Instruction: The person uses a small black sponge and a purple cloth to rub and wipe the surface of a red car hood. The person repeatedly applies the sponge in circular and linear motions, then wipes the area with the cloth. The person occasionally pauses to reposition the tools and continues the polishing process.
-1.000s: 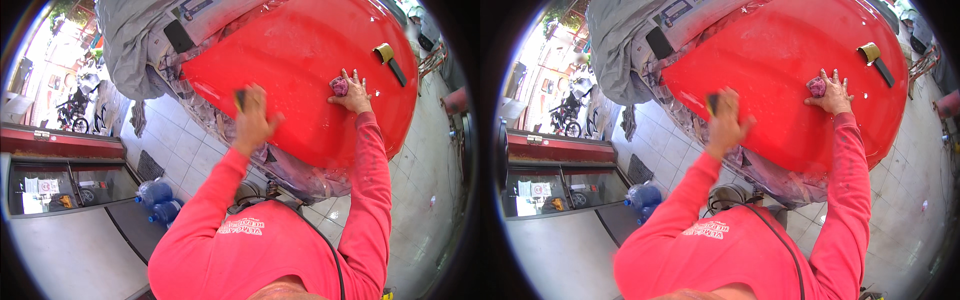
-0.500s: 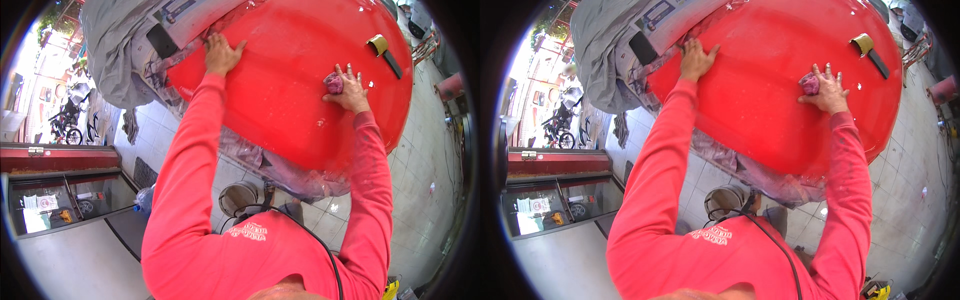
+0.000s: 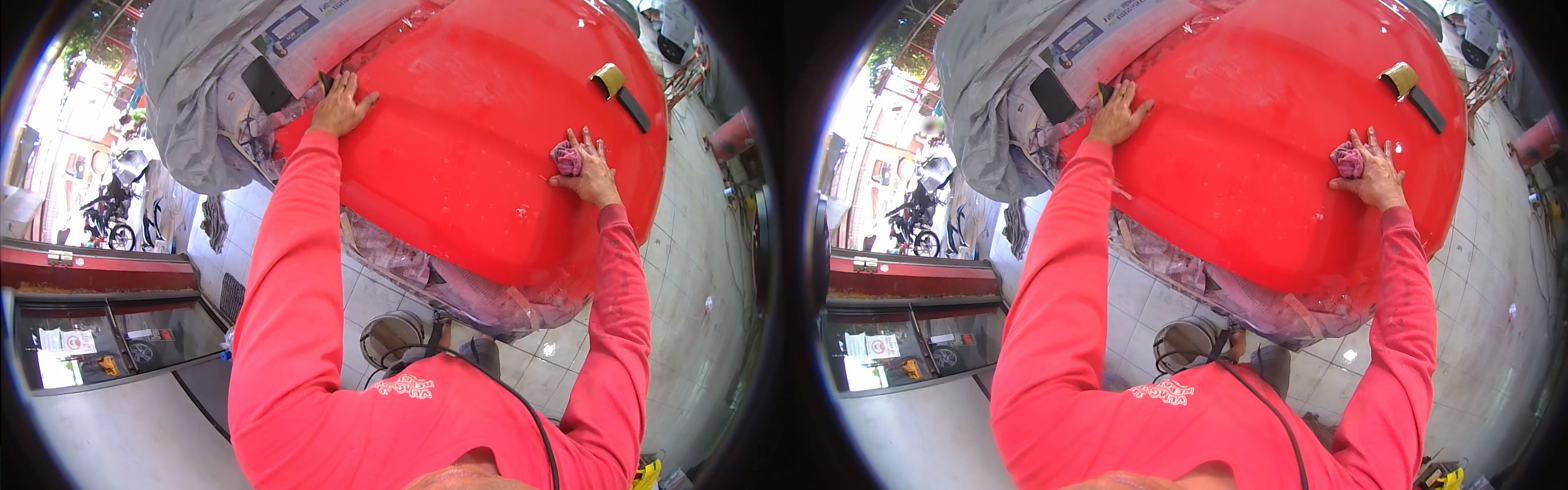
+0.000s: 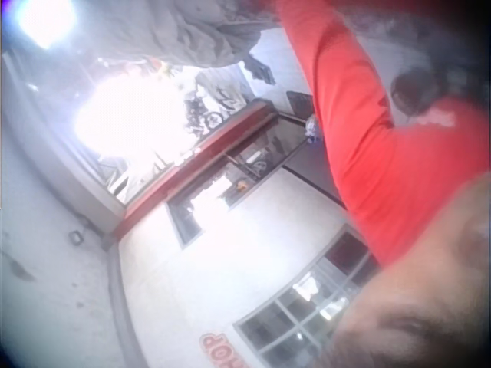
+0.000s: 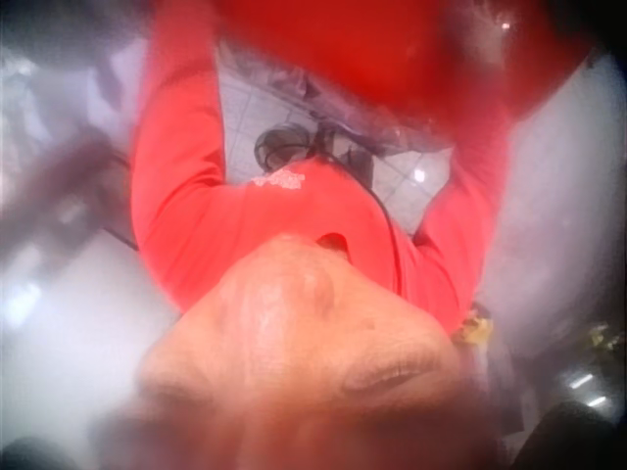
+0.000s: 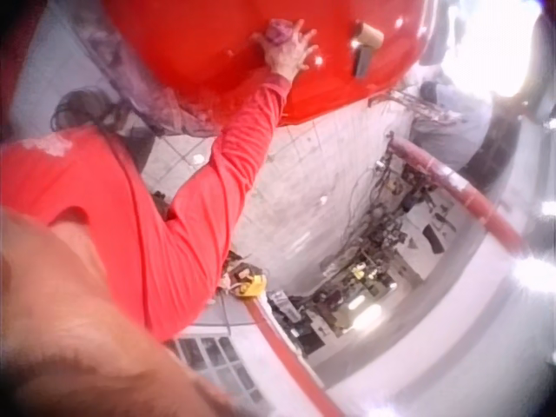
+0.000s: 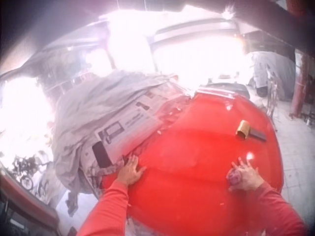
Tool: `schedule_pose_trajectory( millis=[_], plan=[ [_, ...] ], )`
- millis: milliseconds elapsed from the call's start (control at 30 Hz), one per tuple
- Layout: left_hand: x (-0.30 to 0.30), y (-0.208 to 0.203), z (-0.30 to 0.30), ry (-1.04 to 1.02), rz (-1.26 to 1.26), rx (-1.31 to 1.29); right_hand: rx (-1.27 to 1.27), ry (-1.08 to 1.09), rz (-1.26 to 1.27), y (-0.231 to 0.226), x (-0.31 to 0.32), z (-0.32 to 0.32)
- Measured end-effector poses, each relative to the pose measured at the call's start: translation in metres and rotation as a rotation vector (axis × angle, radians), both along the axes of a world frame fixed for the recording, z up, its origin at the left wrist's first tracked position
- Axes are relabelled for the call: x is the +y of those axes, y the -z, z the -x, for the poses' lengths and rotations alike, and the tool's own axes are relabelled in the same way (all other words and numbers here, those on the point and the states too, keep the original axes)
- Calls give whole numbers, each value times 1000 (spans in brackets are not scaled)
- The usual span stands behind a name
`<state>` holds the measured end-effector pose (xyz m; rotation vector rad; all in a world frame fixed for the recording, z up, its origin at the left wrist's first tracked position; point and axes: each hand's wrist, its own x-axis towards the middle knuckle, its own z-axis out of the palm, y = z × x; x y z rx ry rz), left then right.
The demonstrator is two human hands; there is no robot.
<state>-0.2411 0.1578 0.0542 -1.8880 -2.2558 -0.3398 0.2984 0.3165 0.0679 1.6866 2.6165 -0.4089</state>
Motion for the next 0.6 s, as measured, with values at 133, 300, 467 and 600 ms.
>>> schedule_pose_trajectory(
  millis=[133,300,467,600],
  plan=[
    [-85,-1,20,73,-2,-103,0,2,-26,14,1,-21],
    [-84,7,17,44,-37,-72,-26,38,-15,6,-3,-11],
    [66,-7,-39,-63,49,-8,-12,-21,-18,1,-7,0],
    [20,-2,-26,-23,16,-100,-4,23,-26,14,13,-59]
  ],
)
